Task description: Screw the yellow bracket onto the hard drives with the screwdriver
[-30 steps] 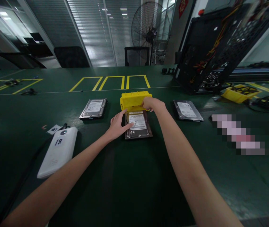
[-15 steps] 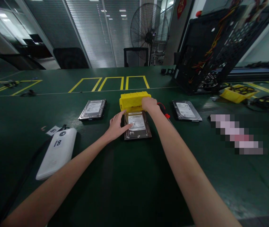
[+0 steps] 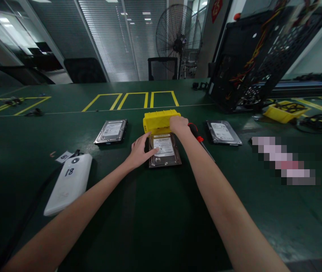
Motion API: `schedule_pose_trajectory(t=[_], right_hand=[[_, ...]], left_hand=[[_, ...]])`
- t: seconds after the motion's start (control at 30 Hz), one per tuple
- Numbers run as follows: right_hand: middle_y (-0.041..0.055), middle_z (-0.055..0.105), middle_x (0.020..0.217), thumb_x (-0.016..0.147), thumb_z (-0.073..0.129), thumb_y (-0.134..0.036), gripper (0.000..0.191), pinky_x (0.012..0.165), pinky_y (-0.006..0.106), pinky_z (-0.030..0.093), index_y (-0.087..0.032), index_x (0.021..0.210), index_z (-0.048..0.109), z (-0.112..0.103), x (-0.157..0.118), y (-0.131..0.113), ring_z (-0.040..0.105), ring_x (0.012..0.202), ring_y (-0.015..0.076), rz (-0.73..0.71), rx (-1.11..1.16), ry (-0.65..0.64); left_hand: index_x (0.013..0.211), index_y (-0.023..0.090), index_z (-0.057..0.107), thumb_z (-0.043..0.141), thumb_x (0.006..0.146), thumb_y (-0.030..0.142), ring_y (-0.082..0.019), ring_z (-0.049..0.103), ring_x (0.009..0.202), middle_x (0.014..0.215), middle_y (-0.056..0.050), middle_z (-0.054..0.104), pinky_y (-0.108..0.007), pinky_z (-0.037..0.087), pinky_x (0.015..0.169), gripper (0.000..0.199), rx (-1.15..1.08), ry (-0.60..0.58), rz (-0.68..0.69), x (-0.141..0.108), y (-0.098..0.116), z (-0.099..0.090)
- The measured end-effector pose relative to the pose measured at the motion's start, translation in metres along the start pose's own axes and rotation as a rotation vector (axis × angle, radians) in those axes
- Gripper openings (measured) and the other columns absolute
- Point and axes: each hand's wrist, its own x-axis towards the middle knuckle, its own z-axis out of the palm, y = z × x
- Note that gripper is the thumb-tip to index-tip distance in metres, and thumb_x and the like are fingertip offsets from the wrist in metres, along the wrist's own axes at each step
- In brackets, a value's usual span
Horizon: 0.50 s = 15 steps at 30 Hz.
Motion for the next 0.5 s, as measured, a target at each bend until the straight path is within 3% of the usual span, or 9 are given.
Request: schedule_pose_trajectory(t=[0.5], right_hand=[[0.0173,0.060,0.112,0.079,0.053,-0.024,0.037,0.084,0.040,0.048,-0.011,0.113,0.059,0.0007,0.0020,0.0027,0.057,0.105,0.0304,-0.046,0.048,0.004]], left_hand=[[0.134,0.021,0.025,0.050,0.075,0.054,-0.028,0.029,0.130,0.139,-0.010,0.037,-0.047,0.023,0.104,0.071,0.011,0.006,-0.002,-0.0005,0.0012,-0.0005]])
